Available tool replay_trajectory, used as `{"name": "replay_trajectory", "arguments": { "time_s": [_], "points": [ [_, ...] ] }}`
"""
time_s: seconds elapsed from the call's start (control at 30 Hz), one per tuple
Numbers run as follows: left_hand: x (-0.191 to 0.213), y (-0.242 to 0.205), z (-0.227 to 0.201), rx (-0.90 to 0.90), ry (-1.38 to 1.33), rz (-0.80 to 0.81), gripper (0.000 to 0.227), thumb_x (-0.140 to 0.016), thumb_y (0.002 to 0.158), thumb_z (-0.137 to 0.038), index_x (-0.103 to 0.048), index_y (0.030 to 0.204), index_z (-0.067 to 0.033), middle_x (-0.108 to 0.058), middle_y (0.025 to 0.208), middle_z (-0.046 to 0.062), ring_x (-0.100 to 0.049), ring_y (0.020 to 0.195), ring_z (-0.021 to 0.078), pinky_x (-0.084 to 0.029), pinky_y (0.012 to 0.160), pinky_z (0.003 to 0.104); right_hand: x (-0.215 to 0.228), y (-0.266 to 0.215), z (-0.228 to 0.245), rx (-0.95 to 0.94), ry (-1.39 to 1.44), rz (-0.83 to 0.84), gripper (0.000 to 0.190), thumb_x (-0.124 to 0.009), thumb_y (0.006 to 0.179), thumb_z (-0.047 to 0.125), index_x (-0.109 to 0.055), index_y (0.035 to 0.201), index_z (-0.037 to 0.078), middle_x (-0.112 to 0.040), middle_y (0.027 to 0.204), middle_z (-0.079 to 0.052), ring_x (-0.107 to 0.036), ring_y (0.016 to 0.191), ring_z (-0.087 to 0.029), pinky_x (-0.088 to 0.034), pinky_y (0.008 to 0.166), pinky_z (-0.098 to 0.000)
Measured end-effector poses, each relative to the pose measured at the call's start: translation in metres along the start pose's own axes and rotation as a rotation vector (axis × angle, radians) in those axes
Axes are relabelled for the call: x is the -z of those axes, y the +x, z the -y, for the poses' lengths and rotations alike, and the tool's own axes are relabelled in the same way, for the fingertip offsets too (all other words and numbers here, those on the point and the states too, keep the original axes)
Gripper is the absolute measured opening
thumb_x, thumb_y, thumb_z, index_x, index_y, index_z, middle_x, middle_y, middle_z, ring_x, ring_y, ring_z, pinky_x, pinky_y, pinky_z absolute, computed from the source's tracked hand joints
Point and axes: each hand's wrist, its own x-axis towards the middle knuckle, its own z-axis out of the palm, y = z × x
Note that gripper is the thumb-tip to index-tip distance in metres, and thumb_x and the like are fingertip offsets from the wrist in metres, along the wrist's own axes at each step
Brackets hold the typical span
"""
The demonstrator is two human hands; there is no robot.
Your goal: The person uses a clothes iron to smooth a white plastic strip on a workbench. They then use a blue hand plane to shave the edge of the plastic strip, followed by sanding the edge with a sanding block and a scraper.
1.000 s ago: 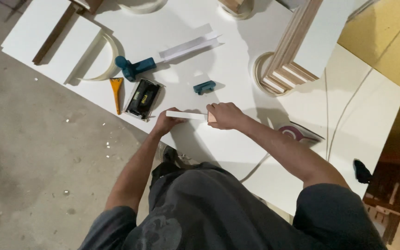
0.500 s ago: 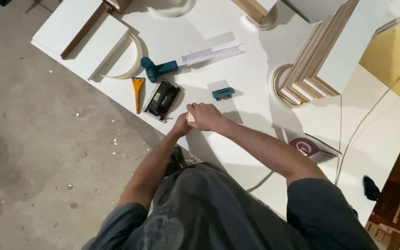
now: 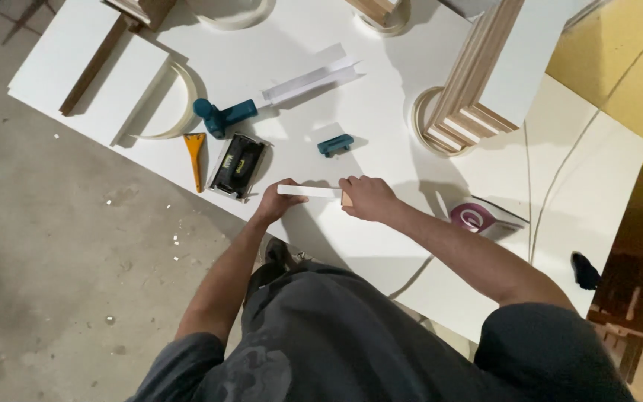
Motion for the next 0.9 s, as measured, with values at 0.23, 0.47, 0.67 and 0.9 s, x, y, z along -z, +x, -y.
{"name": "replay_trajectory", "arguments": {
  "time_s": [0.23, 0.47, 0.67, 0.9],
  "points": [
    [0.000, -0.002, 0.001, 0.027, 0.023, -0.005, 0.031, -0.090, 0.079, -0.023, -0.074, 0.103, -0.0120, -0.076, 0.105, 0.013, -0.070, 0.105, 0.0357, -0.052, 0.093, 0.045, -0.031, -0.060, -0.064, -0.178, 0.047, 0.103, 0.060, -0.056, 0.098, 0.044, -0.047, 0.142, 0.004, -0.065, 0.120, -0.018, -0.067, 0.108, -0.035, -0.058, 0.084, -0.0496],
    [0.005, 0.005, 0.004, -0.003, 0.071, -0.023, 0.037, -0.090, 0.078, -0.029, -0.073, 0.106, -0.0123, -0.075, 0.104, 0.015, -0.069, 0.103, 0.0375, -0.052, 0.092, 0.047, -0.036, -0.099, -0.092, -0.266, 0.069, 0.113, 0.060, -0.061, 0.093, 0.048, -0.051, 0.134, 0.006, -0.067, 0.117, -0.018, -0.069, 0.108, -0.037, -0.057, 0.088, -0.0526],
    [-0.002, 0.003, 0.012, 0.004, 0.102, -0.024, 0.036, -0.090, 0.078, -0.029, -0.073, 0.107, -0.0151, -0.075, 0.106, 0.012, -0.069, 0.107, 0.0357, -0.052, 0.094, 0.046, -0.034, -0.067, -0.087, -0.102, 0.047, 0.029, 0.060, -0.056, 0.096, 0.050, -0.050, 0.136, 0.006, -0.066, 0.121, -0.016, -0.067, 0.112, -0.034, -0.058, 0.088, -0.0490],
    [-0.001, -0.003, 0.004, -0.048, 0.109, -0.044, 0.038, -0.090, 0.078, -0.032, -0.072, 0.107, -0.0133, -0.074, 0.105, 0.016, -0.068, 0.106, 0.0400, -0.052, 0.093, 0.050, -0.012, -0.013, -0.042, 0.043, 0.005, 0.013, 0.062, -0.059, 0.095, 0.043, -0.048, 0.142, 0.004, -0.067, 0.116, -0.018, -0.069, 0.104, -0.036, -0.058, 0.083, -0.0497]
  ]
}}
